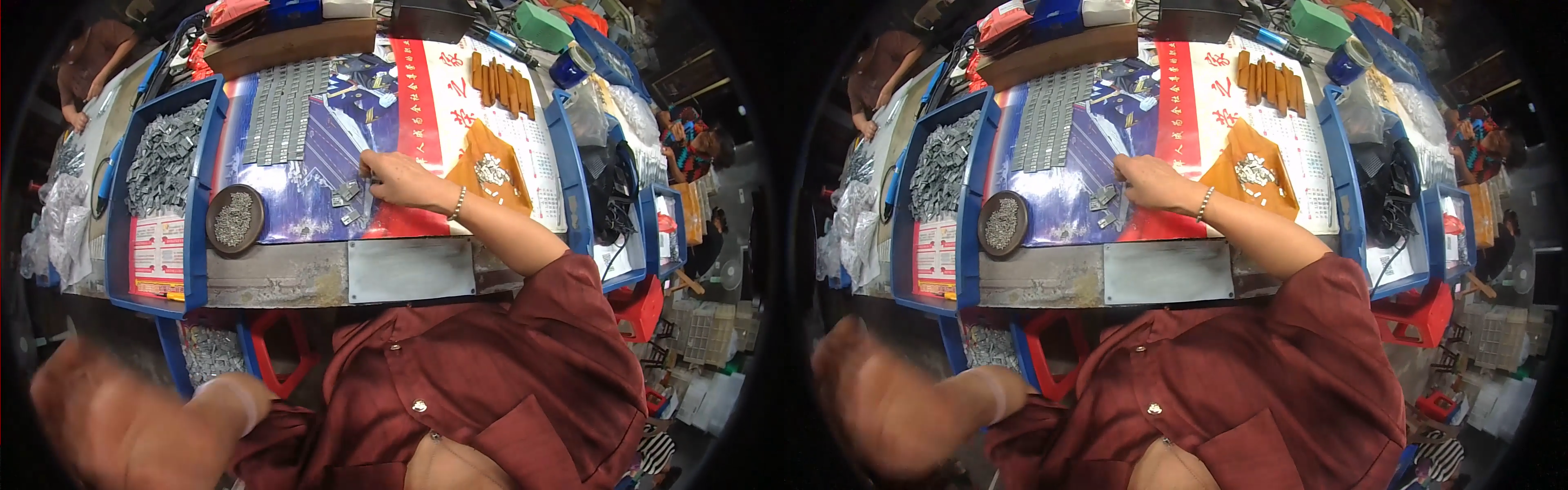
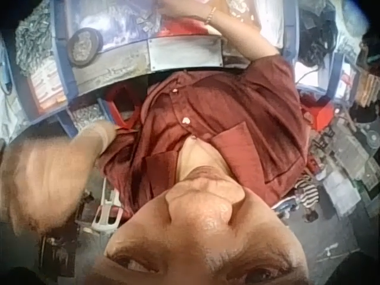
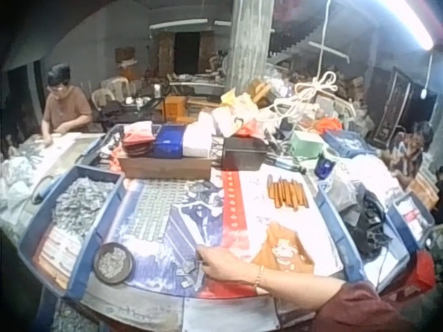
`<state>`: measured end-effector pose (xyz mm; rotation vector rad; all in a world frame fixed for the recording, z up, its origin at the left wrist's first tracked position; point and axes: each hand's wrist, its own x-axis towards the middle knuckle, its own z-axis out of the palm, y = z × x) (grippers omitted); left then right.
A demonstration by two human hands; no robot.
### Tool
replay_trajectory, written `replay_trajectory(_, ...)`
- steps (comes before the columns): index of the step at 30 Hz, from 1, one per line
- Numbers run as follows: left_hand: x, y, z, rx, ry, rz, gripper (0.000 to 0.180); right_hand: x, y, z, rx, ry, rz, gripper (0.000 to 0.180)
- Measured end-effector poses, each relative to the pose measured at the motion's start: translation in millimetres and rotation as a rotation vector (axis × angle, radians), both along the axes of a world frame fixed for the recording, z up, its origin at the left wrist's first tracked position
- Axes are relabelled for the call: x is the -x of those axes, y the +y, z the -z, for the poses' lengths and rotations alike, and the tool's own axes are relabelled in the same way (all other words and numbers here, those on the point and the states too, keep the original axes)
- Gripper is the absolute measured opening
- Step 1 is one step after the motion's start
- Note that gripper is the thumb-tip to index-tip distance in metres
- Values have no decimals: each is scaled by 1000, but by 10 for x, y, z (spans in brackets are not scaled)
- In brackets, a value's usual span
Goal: Manually assembling small metal hardware components at a workbench.
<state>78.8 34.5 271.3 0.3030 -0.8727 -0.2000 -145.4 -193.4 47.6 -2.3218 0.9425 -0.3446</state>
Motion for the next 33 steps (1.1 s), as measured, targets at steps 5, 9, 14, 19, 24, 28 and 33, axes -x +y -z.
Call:
replay_trajectory(5, 714, -596, 1384, -1038, -165, 304, 32, 114, 100, -153, -244, -224, 63, 14)
replay_trajectory(9, 992, -657, 1815, -1128, -95, 643, 40, 279, 415, -542, -737, -564, 158, 17)
replay_trajectory(14, 1182, -768, 1810, -1196, -162, 665, 43, 342, 765, -513, -695, -647, 272, 21)
replay_trajectory(19, 1309, -800, 1852, -1231, -249, 644, 44, 454, 863, -536, -483, -552, 297, 22)
replay_trajectory(24, 1402, -814, 1789, -1280, -260, 690, 45, 615, 864, -489, -669, -669, 325, 21)
replay_trajectory(28, 1460, -831, 1751, -1278, -252, 711, 44, 793, 840, -437, -824, -799, 377, 21)
replay_trajectory(33, 1542, -860, 1744, -1299, -301, 727, 44, 932, 928, -402, -839, -815, 397, 20)
